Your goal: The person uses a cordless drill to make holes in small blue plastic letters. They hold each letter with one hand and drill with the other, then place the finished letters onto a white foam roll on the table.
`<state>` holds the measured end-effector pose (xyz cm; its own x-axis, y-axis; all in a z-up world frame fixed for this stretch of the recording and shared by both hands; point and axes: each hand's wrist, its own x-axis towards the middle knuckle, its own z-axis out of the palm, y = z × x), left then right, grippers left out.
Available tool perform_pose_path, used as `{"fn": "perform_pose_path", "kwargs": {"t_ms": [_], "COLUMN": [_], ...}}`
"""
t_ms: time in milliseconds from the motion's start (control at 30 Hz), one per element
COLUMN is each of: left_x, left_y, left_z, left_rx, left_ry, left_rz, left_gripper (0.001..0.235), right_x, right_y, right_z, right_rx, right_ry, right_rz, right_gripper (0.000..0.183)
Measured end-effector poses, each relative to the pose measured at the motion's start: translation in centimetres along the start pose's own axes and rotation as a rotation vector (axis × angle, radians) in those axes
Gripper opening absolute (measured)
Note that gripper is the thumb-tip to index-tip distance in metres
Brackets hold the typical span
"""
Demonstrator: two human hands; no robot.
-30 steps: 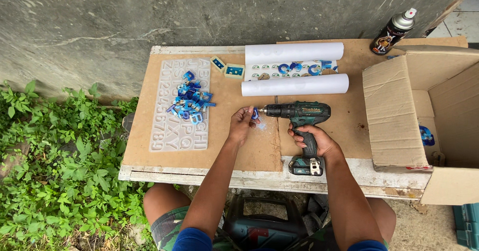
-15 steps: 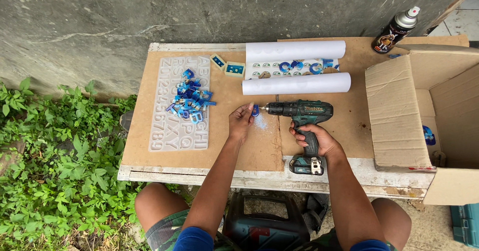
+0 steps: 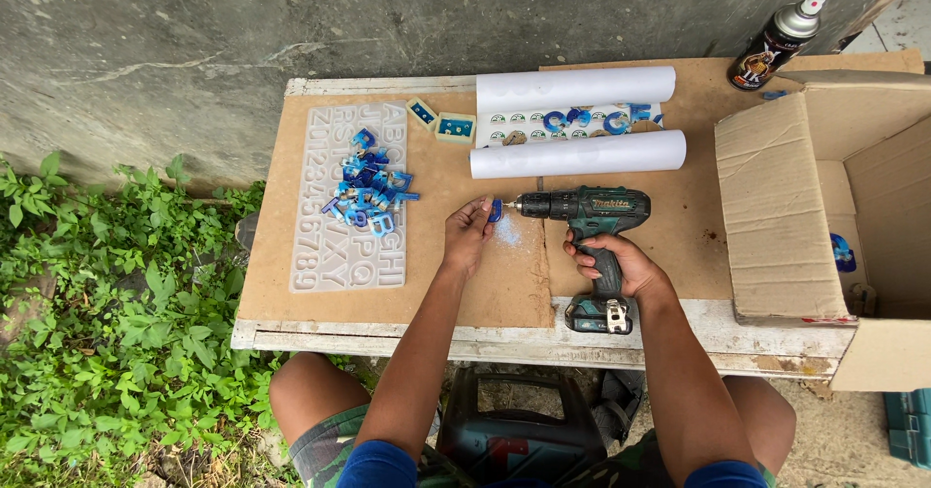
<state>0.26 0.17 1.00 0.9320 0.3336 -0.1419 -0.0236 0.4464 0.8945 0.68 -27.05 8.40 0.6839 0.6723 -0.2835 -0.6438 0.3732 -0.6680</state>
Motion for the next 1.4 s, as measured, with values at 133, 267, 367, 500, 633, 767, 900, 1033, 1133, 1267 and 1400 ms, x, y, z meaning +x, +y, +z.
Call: {"fn": "perform_pose_path", "kwargs": {"t_ms": [133, 267, 367, 500, 633, 767, 900, 1033, 1133, 1267, 1400], "left_x": [-0.1, -0.1, 0.1, 0.1, 0.2, 0.2, 0.7, 0.8, 0.6, 0.3, -0.5], "left_y": [0.0, 0.1, -0.2, -0.3, -0.5, -0.4, -1.4, -1.6, -1.2, -0.6, 0.4], "left_z": [0.1, 0.1, -0.1, -0.2, -0.3, -0.2, -0.8, -0.6, -0.5, -0.3, 0.2], "left_rx": [0.013, 0.010, 0.004, 0.002, -0.010, -0.017, -0.019, -0.013, -0.014, -0.005, 0.033], "left_ry": [-0.006, -0.020, -0.027, -0.038, -0.034, -0.023, -0.016, 0.014, 0.015, 0.018, 0.034], "left_rz": [0.011, 0.013, 0.019, 0.028, 0.028, 0.033, 0.031, 0.030, 0.042, 0.056, 0.046], "left_gripper": [0.018, 0.019, 0.018, 0.017, 0.018, 0.019, 0.020, 0.017, 0.016, 0.015, 0.015], "right_x": [-0.1, 0.0, 0.0, -0.1, -0.2, -0.3, -0.1, -0.3, -0.1, 0.3, 0.5], "right_y": [0.0, 0.0, -0.1, -0.2, -0.3, -0.3, 0.0, -0.2, -0.1, 0.2, 0.4], "right_z": [0.3, 0.1, 0.1, 0.5, 0.6, 0.7, 0.3, 0.7, 0.4, -0.4, -1.0], "right_rx": [0.004, 0.006, 0.006, 0.002, 0.001, 0.008, 0.012, 0.004, 0.010, 0.005, -0.028], "right_ry": [0.005, 0.000, -0.001, 0.001, 0.005, 0.014, 0.020, 0.030, 0.030, 0.028, 0.014], "right_rz": [0.002, -0.004, -0.008, -0.014, -0.007, -0.005, 0.000, 0.014, 0.006, 0.008, 0.008], "right_gripper": [0.023, 0.024, 0.023, 0.024, 0.022, 0.021, 0.019, 0.020, 0.021, 0.022, 0.026]}}
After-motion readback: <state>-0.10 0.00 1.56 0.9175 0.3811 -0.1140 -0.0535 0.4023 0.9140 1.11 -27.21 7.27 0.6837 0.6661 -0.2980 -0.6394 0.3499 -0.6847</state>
